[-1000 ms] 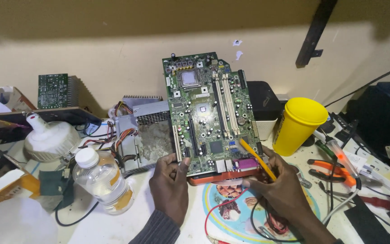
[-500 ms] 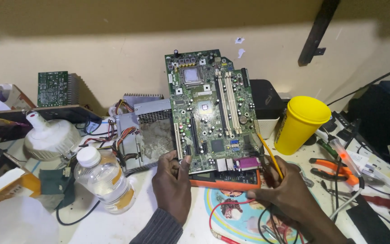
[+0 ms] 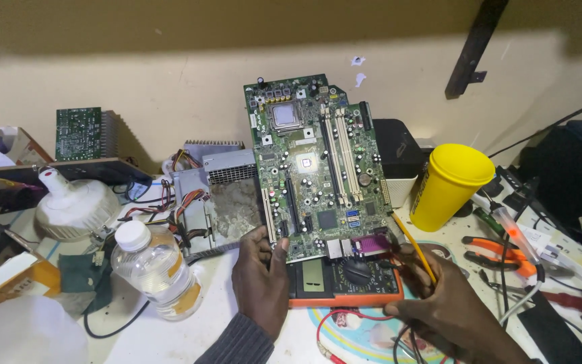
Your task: A person is cleaning a computer motherboard by applying a liquid solution and scrubbing it with a small brush on a repair workbench.
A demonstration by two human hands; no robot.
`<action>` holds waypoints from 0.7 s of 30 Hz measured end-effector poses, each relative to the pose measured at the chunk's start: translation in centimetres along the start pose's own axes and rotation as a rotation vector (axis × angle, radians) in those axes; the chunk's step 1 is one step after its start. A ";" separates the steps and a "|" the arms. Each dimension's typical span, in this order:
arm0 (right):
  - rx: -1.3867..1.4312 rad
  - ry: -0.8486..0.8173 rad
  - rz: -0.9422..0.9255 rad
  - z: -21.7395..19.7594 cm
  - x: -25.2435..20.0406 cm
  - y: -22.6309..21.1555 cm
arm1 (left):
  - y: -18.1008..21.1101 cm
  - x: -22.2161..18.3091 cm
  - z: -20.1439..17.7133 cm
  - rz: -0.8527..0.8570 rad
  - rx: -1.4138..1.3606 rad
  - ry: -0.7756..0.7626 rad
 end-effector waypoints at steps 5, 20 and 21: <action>0.166 -0.076 -0.163 -0.3 1.9 1.8 | 0.3 -0.4 0.1 -0.062 0.082 0.045; -0.096 -0.021 -0.050 0.1 -0.8 -1.2 | -0.1 -0.2 -0.8 -0.029 -0.103 0.044; -0.097 -0.022 -0.051 0.0 -0.6 -0.9 | 0.1 -0.2 -0.8 -0.029 -0.103 0.045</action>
Point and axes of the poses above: each hand's wrist, its own x-axis towards the middle knuckle, its own z-axis out of the palm, y = z × x, the point moved 2 cm from there along x, towards the middle knuckle, and after that the axes turned 10 degrees about -x, right-handed, at the moved point
